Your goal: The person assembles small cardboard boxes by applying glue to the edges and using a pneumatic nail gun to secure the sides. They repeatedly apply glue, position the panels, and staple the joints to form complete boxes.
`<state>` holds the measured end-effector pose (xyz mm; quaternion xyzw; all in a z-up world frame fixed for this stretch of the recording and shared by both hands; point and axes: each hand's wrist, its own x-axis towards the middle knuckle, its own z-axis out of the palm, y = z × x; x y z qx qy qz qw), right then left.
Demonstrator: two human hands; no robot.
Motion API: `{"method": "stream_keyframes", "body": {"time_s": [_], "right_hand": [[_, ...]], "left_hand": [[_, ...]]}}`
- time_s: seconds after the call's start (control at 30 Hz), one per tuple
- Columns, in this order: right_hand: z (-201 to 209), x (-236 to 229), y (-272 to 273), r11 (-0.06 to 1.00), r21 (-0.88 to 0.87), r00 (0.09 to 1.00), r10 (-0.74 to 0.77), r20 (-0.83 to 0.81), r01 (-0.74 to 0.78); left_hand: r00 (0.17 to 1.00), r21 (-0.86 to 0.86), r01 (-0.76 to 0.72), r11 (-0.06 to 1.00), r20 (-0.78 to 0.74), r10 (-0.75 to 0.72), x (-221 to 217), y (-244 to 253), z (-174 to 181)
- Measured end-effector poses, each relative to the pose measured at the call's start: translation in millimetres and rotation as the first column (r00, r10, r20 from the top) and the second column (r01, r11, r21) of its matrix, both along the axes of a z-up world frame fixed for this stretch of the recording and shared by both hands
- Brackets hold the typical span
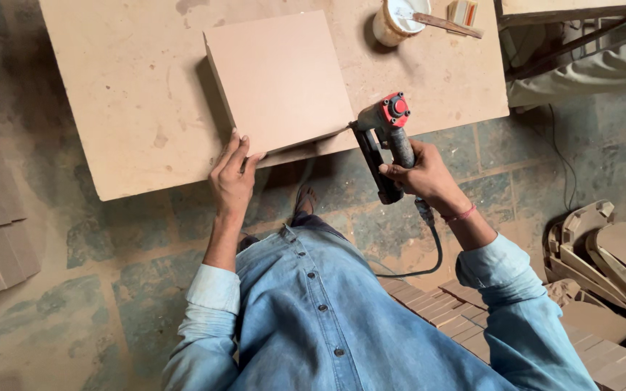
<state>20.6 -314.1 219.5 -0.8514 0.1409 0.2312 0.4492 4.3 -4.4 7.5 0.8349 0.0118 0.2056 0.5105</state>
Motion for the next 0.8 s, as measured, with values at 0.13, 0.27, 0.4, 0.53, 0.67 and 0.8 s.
{"method": "stream_keyframes", "body": {"time_s": [0.13,0.27,0.4,0.53,0.67,0.8], "right_hand": [[2.1,-4.8,14.8,0.999,0.031,0.999,-0.032,-0.030,0.033],[-0.7,-10.7,40.2,0.995,0.101,0.998,0.026,-0.052,-0.021],[-3.8,-12.8,55.8,0.995,0.085,0.996,0.056,-0.064,-0.050],[-2.2,-12.9,62.1,0.995,0.074,0.996,0.076,-0.047,-0.072],[1.5,-14.9,67.3,0.997,0.029,0.996,0.078,-0.042,-0.077],[6.6,-17.7,79.0,0.997,0.012,0.996,0.071,-0.054,-0.071]], "left_hand": [[1.000,0.013,-0.005,1.000,0.019,0.005,2.8,-1.6,0.7],[1.000,0.014,-0.012,1.000,0.028,0.011,1.1,-0.9,-0.6],[1.000,0.015,-0.002,1.000,0.013,0.002,3.0,-2.1,-2.4],[1.000,0.015,0.009,1.000,0.018,-0.009,3.1,-1.7,-4.2],[0.999,0.023,0.025,0.999,0.028,-0.025,3.1,-2.0,-6.0],[0.995,-0.007,0.090,0.996,0.037,-0.090,3.7,5.8,-6.2]]}}
